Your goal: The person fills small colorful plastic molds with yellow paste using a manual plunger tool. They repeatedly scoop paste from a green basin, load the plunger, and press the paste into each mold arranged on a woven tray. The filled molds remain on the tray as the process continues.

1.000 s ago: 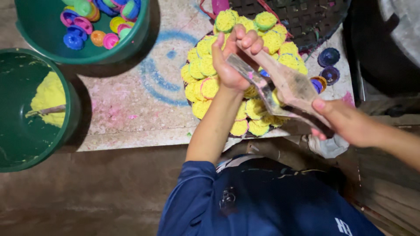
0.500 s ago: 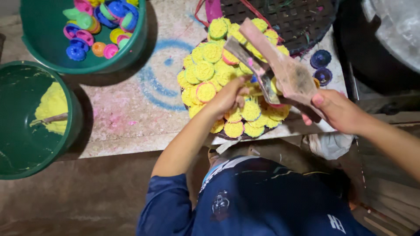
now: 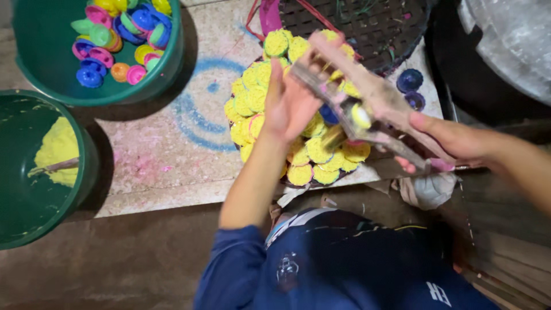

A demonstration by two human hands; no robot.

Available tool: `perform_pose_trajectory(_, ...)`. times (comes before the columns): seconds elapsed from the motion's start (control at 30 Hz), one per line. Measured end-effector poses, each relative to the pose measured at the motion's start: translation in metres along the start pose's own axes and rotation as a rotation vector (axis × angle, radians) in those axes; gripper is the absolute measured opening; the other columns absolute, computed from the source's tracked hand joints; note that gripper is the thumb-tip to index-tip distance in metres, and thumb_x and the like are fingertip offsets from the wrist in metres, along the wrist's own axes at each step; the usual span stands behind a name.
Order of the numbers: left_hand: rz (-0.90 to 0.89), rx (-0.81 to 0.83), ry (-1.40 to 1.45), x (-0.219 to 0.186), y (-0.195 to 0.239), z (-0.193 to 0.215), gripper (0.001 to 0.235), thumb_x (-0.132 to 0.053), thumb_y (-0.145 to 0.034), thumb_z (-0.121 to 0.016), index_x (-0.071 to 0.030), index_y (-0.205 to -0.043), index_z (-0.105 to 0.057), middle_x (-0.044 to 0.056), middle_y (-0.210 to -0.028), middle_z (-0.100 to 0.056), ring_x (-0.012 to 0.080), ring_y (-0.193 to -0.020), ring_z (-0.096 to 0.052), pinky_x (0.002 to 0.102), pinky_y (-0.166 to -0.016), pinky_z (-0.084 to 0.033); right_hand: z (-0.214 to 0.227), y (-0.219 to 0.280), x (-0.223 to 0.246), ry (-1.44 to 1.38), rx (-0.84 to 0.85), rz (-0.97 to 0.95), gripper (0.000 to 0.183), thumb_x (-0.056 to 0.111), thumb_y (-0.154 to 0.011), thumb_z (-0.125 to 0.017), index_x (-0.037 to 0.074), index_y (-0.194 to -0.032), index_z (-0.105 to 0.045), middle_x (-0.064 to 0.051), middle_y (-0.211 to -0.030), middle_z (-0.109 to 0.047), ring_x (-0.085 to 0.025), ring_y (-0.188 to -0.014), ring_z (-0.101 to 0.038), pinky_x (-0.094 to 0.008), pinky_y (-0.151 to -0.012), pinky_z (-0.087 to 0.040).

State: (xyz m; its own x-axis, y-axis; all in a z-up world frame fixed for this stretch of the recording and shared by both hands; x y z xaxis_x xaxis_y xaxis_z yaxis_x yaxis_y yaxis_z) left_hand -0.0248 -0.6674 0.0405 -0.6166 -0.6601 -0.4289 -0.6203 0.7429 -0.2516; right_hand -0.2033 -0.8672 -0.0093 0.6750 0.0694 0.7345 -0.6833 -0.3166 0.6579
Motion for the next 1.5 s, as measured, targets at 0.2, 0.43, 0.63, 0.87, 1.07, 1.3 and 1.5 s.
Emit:
perform_pose_trajectory(0.2, -0.298, 0.146, 0.431, 0.002, -0.055, 0.005, 0.054, -0.067, -0.104, -0.051, -0.014, -0.111, -0.051, 0.0, -0.097, -0.052, 0.0193, -0.099, -0.054, 0.044, -0.107, -0.044, 0.024, -0.001, 0.066, 0.342, -0.189, -0.248, 0.083, 0.068, -0.101, -0.023, -0.003, -0.109, -0.066, -0.017, -0.08, -0.07, -0.03, -0.067, -0.068, -0.044, -0.066, -0.06)
perform_pose_trajectory(0.43, -0.408, 0.015, 0.433, -0.003, -0.062, 0.059, 0.04, -0.057, -0.1, -0.055, -0.018, -0.092, -0.045, -0.004, -0.083, -0.045, 0.0127, -0.078, -0.047, 0.038, -0.09, -0.044, 0.023, -0.024, 0.097, 0.696, -0.415, -0.182, 0.094, 0.075, -0.097, -0.029, -0.006, -0.084, -0.075, -0.016, -0.072, -0.074, -0.024, -0.061, -0.07, -0.038, -0.064, -0.058)
perform_pose_trajectory(0.63, -0.408, -0.053, 0.463, 0.014, -0.065, 0.077, 0.034, -0.049, -0.096, -0.054, -0.019, -0.086, -0.043, -0.005, -0.079, -0.043, 0.0112, -0.074, -0.044, 0.036, -0.088, -0.045, 0.017, -0.017, 0.113, 0.886, -0.506, -0.152, 0.087, 0.073, -0.096, -0.03, -0.001, -0.087, -0.075, -0.015, -0.07, -0.073, -0.026, -0.064, -0.072, -0.042, -0.066, -0.058)
perform_pose_trajectory(0.87, -0.402, -0.071, 0.337, -0.011, -0.068, 0.087, 0.034, -0.05, -0.097, -0.049, -0.02, -0.083, -0.042, -0.006, -0.073, -0.04, 0.0117, -0.069, -0.04, 0.036, -0.08, -0.044, 0.0, -0.036, 0.111, 0.837, -0.511, 0.022, 0.08, 0.063, -0.1, -0.031, -0.004, -0.085, -0.072, -0.017, -0.064, -0.07, -0.027, -0.057, -0.07, -0.042, -0.06, -0.057)
perform_pose_trajectory(1.07, -0.371, -0.155, 0.438, 0.013, -0.068, 0.091, 0.034, -0.05, -0.095, -0.047, -0.019, -0.081, -0.041, -0.005, -0.072, -0.04, 0.0118, -0.067, -0.04, 0.033, -0.074, -0.041, 0.015, -0.027, 0.103, 0.821, -0.512, -0.13, 0.085, 0.064, -0.1, -0.031, -0.005, -0.078, -0.074, -0.017, -0.062, -0.071, -0.027, -0.056, -0.071, -0.043, -0.059, -0.058)
perform_pose_trajectory(1.3, -0.394, -0.171, 0.359, -0.006, -0.083, 0.093, 0.035, -0.049, -0.095, -0.043, -0.019, -0.077, -0.039, -0.005, -0.067, -0.038, 0.013, -0.063, -0.039, 0.035, -0.072, -0.042, 0.011, -0.032, 0.126, 1.036, -0.64, 0.103, 0.08, 0.063, -0.102, -0.032, -0.002, -0.081, -0.073, -0.018, -0.063, -0.07, -0.03, -0.065, -0.07, -0.044, -0.07, -0.053)
perform_pose_trajectory(1.5, -0.365, -0.276, 0.345, 0.002, -0.078, 0.096, 0.035, -0.049, -0.091, -0.041, -0.02, -0.072, -0.038, -0.005, -0.063, -0.036, 0.0127, -0.058, -0.037, 0.035, -0.067, -0.039, 0.011, -0.03, 0.114, 0.951, -0.565, 0.024, 0.082, 0.062, -0.103, -0.029, -0.002, -0.074, -0.072, -0.019, -0.06, -0.069, -0.034, -0.065, -0.069, -0.046, -0.068, -0.056)
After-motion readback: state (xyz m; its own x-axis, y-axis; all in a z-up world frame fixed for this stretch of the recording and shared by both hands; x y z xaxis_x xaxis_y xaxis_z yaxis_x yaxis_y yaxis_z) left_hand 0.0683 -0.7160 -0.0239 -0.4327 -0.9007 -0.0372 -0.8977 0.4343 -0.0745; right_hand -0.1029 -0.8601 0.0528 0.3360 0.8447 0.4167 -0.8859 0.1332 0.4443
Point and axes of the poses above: each hand's wrist, its own y-axis away from the middle knuckle, its own z-axis out of the back of the hand, x = y × z, the point moved 8 cm from there along -y, towards the middle knuckle
